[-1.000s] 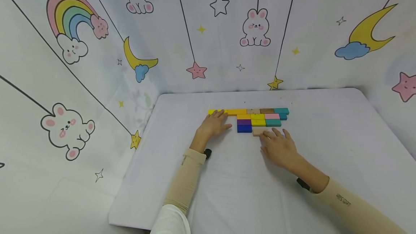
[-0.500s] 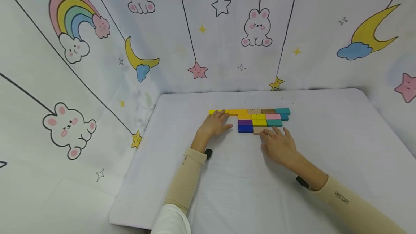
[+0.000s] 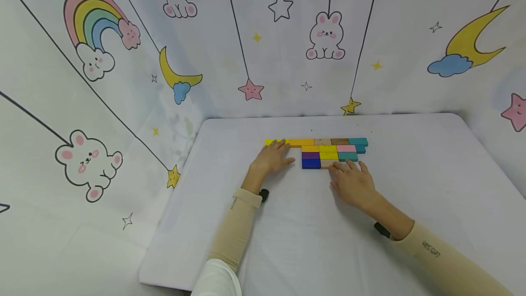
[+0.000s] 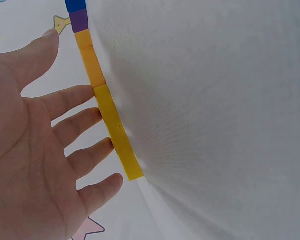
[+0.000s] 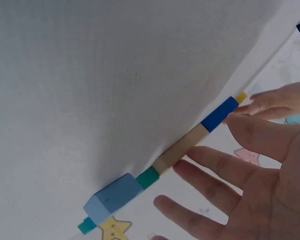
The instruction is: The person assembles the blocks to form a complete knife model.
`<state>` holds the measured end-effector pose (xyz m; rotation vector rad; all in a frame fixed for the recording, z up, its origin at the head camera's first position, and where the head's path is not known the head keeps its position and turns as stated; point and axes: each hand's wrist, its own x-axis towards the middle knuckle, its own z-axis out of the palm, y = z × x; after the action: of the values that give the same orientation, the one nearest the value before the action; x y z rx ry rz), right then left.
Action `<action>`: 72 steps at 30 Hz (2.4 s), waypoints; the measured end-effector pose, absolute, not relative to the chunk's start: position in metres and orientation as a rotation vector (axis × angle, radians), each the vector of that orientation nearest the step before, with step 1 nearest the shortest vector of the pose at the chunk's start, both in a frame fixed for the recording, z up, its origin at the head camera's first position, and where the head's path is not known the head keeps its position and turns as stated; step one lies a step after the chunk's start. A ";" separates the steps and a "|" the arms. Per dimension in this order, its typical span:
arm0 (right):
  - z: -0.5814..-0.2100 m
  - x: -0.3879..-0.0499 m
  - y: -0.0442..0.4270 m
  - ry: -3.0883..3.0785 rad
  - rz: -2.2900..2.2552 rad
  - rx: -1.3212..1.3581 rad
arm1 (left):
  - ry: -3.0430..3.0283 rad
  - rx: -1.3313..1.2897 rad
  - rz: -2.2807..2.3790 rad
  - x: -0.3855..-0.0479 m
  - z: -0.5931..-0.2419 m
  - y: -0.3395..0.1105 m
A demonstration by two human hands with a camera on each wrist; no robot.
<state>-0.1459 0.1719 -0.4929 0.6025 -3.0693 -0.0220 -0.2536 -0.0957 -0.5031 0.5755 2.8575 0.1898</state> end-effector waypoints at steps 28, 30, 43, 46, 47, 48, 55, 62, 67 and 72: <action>-0.475 -0.128 0.183 -3.138 0.153 0.444 | 2.846 0.546 0.165 -0.251 -0.500 -0.093; -0.474 -0.124 0.187 -3.141 0.169 0.432 | 2.847 0.546 0.169 -0.251 -0.500 -0.093; -0.471 -0.111 0.214 -3.154 0.198 0.385 | 2.856 0.565 0.184 -0.252 -0.502 -0.097; -0.471 -0.110 0.217 -3.142 0.188 0.390 | 2.854 0.569 0.186 -0.252 -0.502 -0.096; -0.471 -0.109 0.218 -3.140 0.189 0.392 | 2.854 0.570 0.188 -0.252 -0.503 -0.096; -0.471 -0.108 0.219 -3.138 0.191 0.396 | 2.854 0.570 0.188 -0.253 -0.503 -0.095; -0.471 -0.106 0.220 -3.146 0.165 0.418 | 2.855 0.552 0.173 -0.254 -0.503 -0.094; -0.473 -0.107 0.219 -3.165 0.107 0.423 | 2.861 0.535 0.171 -0.253 -0.501 -0.093; -0.473 -0.108 0.219 -3.170 0.111 0.434 | 2.855 0.538 0.175 -0.252 -0.500 -0.094; -0.473 -0.111 0.219 -3.158 0.137 0.465 | 2.846 0.547 0.184 -0.252 -0.501 -0.095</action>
<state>-0.1106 0.2188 -0.4734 0.4646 -3.1576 0.1371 -0.2522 -0.0945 -0.5007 0.5466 2.8457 0.1839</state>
